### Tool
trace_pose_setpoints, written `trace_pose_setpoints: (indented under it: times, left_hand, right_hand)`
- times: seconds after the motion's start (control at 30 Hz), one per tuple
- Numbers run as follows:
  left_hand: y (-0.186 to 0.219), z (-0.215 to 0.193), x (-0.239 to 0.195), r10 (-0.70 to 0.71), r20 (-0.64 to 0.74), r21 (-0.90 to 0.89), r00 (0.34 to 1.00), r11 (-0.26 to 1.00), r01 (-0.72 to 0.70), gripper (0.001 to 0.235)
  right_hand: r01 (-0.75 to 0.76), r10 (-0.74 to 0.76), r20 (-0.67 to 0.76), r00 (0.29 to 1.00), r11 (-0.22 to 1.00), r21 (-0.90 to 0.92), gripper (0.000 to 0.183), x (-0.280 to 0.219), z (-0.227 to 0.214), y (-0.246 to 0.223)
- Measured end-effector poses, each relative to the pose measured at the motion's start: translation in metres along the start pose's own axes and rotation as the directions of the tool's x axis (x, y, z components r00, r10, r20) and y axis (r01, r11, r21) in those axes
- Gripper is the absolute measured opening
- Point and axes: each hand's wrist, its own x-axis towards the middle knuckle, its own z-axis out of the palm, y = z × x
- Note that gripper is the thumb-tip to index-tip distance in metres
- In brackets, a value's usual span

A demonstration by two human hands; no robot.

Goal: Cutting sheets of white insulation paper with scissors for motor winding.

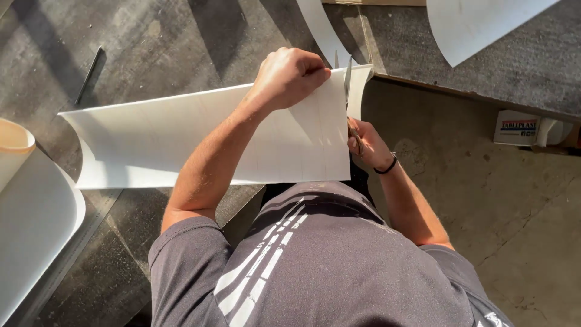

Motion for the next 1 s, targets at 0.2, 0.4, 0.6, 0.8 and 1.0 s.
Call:
trace_pose_setpoints:
  times: [0.2,0.4,0.6,0.8,1.0]
  left_hand:
    - [-0.022,-0.008,0.014,-0.086,-0.188,0.057,0.978,0.994,0.098,0.014]
    - [-0.035,-0.020,0.023,-0.140,-0.346,0.096,0.928,0.978,0.183,0.015]
    - [-0.053,-0.028,0.028,-0.273,-0.345,0.007,0.898,0.956,0.293,0.018]
    - [-0.069,-0.025,0.023,-0.408,-0.261,-0.076,0.875,0.912,0.403,0.022]
    - [-0.082,-0.027,0.012,-0.370,-0.243,-0.106,0.897,0.929,0.354,0.022]
  right_hand:
    - [-0.020,0.010,0.107,0.994,0.995,0.096,0.054,0.071,-0.026,-0.017]
    - [-0.090,0.046,0.205,0.978,0.973,0.210,0.048,0.118,-0.041,0.004]
    - [-0.200,0.135,0.258,0.957,0.949,0.243,0.030,0.139,-0.050,0.025]
    - [-0.218,0.176,0.256,0.950,0.965,0.144,0.018,0.134,-0.043,0.014]
    - [-0.204,0.160,0.209,0.965,0.957,0.206,0.019,0.122,-0.032,0.015]
